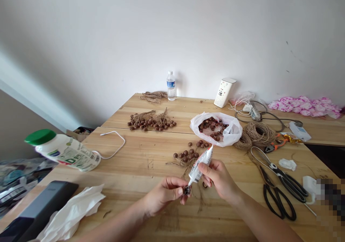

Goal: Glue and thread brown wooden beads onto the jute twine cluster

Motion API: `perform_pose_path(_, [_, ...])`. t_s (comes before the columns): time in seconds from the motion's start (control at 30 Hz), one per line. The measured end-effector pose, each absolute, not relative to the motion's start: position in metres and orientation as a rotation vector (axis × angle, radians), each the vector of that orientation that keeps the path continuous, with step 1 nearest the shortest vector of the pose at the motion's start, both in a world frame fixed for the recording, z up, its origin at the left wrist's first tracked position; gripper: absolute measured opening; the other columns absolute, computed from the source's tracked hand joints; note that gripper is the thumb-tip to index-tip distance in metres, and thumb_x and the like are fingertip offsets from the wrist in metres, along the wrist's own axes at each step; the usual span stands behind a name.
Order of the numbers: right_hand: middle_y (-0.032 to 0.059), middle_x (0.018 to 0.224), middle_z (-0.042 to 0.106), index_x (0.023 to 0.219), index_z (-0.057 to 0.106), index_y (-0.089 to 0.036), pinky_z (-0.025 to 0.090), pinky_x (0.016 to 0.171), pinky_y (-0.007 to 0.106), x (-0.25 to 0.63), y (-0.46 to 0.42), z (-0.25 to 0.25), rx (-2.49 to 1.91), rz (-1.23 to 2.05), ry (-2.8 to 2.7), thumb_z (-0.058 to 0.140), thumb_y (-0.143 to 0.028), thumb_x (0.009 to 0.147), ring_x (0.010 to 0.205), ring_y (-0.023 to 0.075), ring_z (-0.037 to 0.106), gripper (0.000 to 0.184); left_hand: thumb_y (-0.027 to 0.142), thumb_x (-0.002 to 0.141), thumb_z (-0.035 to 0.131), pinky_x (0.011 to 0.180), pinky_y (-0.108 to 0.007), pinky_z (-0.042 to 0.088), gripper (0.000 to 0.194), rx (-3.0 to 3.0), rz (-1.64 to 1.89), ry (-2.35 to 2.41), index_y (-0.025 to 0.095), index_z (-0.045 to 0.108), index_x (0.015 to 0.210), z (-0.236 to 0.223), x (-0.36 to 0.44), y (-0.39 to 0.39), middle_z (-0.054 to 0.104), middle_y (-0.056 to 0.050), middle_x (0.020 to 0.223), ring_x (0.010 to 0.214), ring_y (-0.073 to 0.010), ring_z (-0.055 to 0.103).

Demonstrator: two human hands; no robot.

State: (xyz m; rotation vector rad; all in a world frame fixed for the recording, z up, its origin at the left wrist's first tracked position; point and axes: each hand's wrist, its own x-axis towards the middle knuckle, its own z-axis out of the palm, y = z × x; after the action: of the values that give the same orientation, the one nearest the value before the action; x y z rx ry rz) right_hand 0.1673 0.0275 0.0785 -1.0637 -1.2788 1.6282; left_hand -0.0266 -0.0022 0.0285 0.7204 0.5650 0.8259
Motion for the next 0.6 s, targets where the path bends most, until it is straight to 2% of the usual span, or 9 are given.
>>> perform_pose_path(0.33, [-0.0068, 0.040, 0.041, 0.059, 0.047, -0.017, 0.022, 0.041, 0.023, 0.1682, 0.0262, 0.0775, -1.019, 1.553, -1.324, 0.061, -0.046, 0.082, 0.037, 0.0065, 0.032, 0.040, 0.032, 0.061, 0.081, 0.060, -0.027, 0.042, 0.027, 0.710, 0.805, 0.571, 0.013, 0.076, 0.080, 0.0251, -0.0254, -0.0029, 0.073, -0.009, 0.071, 0.054, -0.0133, 0.059])
perform_pose_path(0.5, [-0.0073, 0.041, 0.040, 0.062, 0.048, -0.018, 0.022, 0.041, 0.022, 0.1693, 0.0276, 0.0768, -0.928, 1.541, -1.241, 0.063, -0.044, 0.080, 0.037, 0.0066, 0.032, 0.035, 0.031, 0.061, 0.082, 0.059, -0.027, 0.042, 0.028, 0.684, 0.832, 0.566, 0.013, 0.076, 0.081, 0.0245, -0.0247, -0.0023, 0.072, -0.008, 0.071, 0.055, -0.0124, 0.058])
perform_pose_path(0.6, [-0.0062, 0.042, 0.039, 0.057, 0.046, -0.019, 0.024, 0.040, 0.023, 0.1713, 0.0288, 0.0825, -0.843, 1.456, -1.193, 0.066, -0.047, 0.077, 0.037, 0.0072, 0.033, 0.040, 0.030, 0.059, 0.082, 0.059, -0.027, 0.043, 0.027, 0.666, 0.854, 0.577, 0.013, 0.076, 0.080, 0.0265, -0.0237, -0.0020, 0.072, -0.008, 0.071, 0.054, -0.0122, 0.058])
